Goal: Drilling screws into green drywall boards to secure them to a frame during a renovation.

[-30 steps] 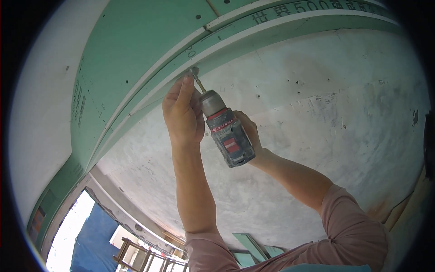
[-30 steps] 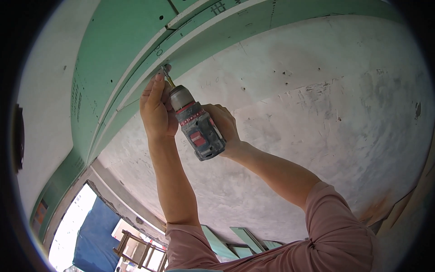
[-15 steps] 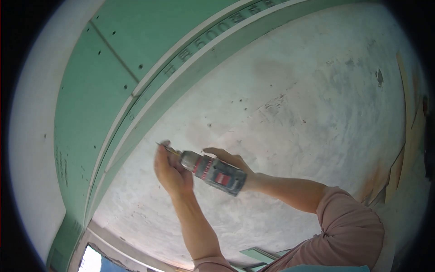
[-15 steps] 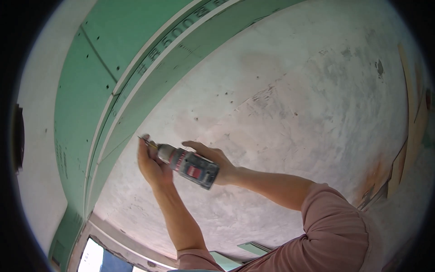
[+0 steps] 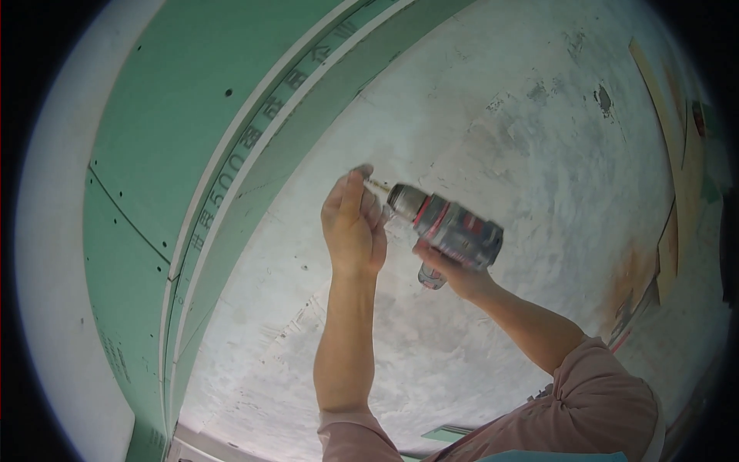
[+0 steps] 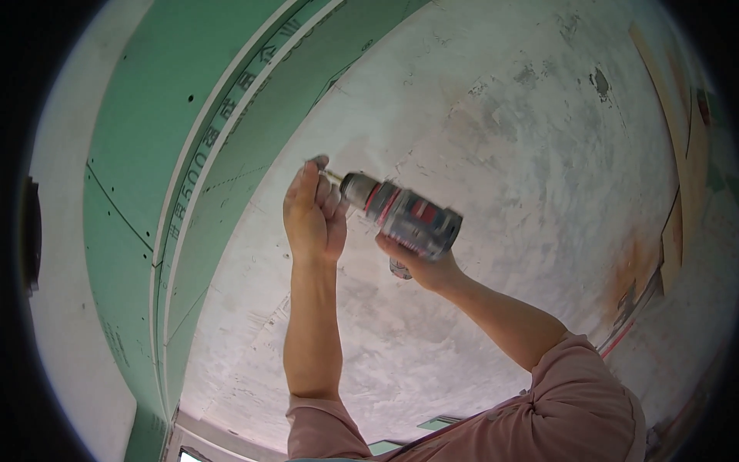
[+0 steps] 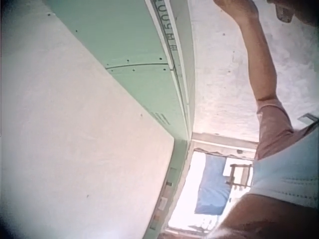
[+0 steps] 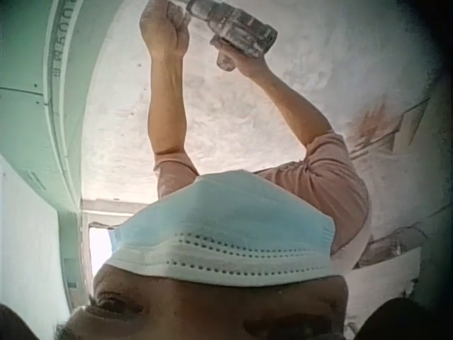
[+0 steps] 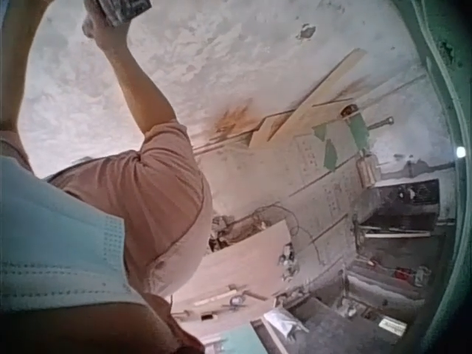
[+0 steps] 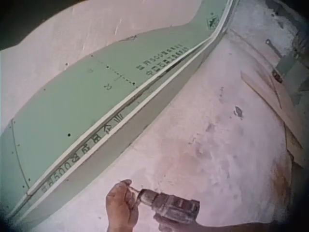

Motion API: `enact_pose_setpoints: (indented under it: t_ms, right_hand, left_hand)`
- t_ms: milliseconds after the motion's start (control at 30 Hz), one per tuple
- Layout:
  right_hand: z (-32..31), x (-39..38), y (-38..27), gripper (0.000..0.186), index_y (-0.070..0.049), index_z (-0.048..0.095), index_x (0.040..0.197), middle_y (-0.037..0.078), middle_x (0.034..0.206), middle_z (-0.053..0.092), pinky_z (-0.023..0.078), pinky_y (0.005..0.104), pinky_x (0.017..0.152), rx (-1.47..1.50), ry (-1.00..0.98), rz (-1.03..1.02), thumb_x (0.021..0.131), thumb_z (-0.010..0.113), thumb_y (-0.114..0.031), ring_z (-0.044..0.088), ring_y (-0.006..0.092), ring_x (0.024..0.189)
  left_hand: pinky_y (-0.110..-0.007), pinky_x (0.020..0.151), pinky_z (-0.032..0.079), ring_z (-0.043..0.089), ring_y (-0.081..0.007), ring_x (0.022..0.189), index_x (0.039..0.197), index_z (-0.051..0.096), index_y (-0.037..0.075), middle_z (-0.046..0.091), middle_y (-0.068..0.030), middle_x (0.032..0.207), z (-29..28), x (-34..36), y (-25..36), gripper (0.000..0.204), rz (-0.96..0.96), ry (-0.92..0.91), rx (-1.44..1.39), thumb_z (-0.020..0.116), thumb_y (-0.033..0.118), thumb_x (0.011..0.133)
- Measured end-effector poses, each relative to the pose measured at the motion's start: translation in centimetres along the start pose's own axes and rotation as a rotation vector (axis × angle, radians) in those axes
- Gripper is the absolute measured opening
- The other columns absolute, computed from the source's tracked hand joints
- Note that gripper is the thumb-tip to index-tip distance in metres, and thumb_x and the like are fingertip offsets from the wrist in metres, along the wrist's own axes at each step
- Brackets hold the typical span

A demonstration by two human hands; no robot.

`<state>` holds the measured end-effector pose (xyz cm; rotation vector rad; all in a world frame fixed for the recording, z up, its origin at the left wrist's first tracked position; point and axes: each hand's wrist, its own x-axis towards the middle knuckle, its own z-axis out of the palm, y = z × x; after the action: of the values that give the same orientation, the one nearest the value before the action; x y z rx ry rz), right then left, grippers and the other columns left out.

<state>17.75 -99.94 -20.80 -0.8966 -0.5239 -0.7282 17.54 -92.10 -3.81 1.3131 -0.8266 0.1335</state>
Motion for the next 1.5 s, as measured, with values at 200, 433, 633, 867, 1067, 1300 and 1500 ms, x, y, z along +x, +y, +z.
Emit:
enact_pose_setpoints:
  t_ms: [200, 433, 633, 867, 1067, 1300, 1500]
  right_hand:
    - [-3.6, 2.0, -3.2, 0.028, -0.001, 0.056, 0.114, 0.004, 0.083, 0.061, 0.048, 0.0352, 0.08, 0.411, -0.028, -0.014, 0.09, 0.065, -0.012, 0.058, 0.0143, 0.082]
    - [-6.5, 1.7, -3.0, 0.033, 0.0, 0.052, 0.118, 0.004, 0.081, 0.057, 0.047, 0.0371, 0.08, 0.438, 0.039, -0.098, 0.089, 0.065, -0.011, 0.055, 0.0155, 0.08]
    - [-7.2, 1.9, -1.7, 0.03, -0.003, 0.053, 0.116, 0.004, 0.08, 0.055, 0.047, 0.0379, 0.08, 0.595, 0.076, 0.013, 0.089, 0.063, -0.01, 0.055, 0.0163, 0.079]
    - [-6.0, 4.0, -0.4, 0.026, -0.005, 0.055, 0.112, 0.005, 0.08, 0.053, 0.046, 0.0382, 0.081, 0.727, 0.049, 0.086, 0.088, 0.064, -0.013, 0.053, 0.0167, 0.078]
    - [-1.0, 8.7, -0.6, 0.025, -0.005, 0.057, 0.11, 0.003, 0.078, 0.053, 0.047, 0.0373, 0.08, 0.9, -0.065, 0.091, 0.088, 0.065, -0.014, 0.053, 0.0155, 0.078]
    - [1.1, 11.7, 0.2, 0.022, -0.007, 0.058, 0.106, 0.003, 0.077, 0.055, 0.049, 0.037, 0.077, 0.977, -0.123, 0.066, 0.086, 0.065, -0.014, 0.055, 0.0154, 0.076]
    - [1.5, 12.3, 0.7, 0.022, -0.007, 0.059, 0.106, 0.003, 0.077, 0.055, 0.049, 0.0369, 0.076, 0.961, -0.127, 0.069, 0.086, 0.066, -0.014, 0.055, 0.0156, 0.076]
  left_hand:
    - [-0.022, 0.048, 0.022, 0.027, -0.0026, 0.05, 0.106, 0.063, -0.003, 0.034, 0.0094, 0.059, 7.1, 3.1, -1.0, 0.03, -0.021, -0.203, 0.037, 0.064, 0.026, 0.097]
    - [-0.023, 0.049, 0.027, 0.03, -0.004, 0.05, 0.117, 0.062, -0.004, 0.037, 0.0085, 0.059, 9.4, 2.8, -3.3, 0.038, -0.086, -0.265, 0.159, 0.066, 0.027, 0.095]
    - [-0.023, 0.049, 0.025, 0.026, -0.0042, 0.05, 0.128, 0.052, 0.001, 0.029, 0.0086, 0.06, 3.5, -1.2, -6.1, 0.041, -0.207, -0.182, 0.113, 0.059, 0.03, 0.099]
    - [-0.024, 0.047, 0.025, 0.023, -0.0074, 0.045, 0.096, 0.055, 0.014, 0.023, 0.007, 0.055, -10.0, -15.8, -13.6, 0.02, -0.571, 0.454, -0.373, 0.049, 0.031, 0.103]
    - [-0.03, 0.049, 0.026, 0.029, -0.0129, 0.047, 0.085, 0.049, 0.012, 0.028, 0.0013, 0.053, -18.0, -36.8, -23.9, 0.02, -0.988, 0.889, -0.748, 0.049, 0.021, 0.102]
    - [-0.027, 0.051, 0.025, 0.029, -0.0094, 0.05, 0.091, 0.054, 0.006, 0.03, 0.0037, 0.056, -18.8, -43.8, -22.3, 0.017, -1.0, 1.245, -0.85, 0.05, 0.019, 0.102]
    - [-0.028, 0.052, 0.028, 0.031, -0.0109, 0.051, 0.098, 0.055, 0.007, 0.032, 0.0034, 0.059, -19.5, -42.0, -21.1, 0.016, -0.899, 1.226, -0.782, 0.051, 0.022, 0.102]
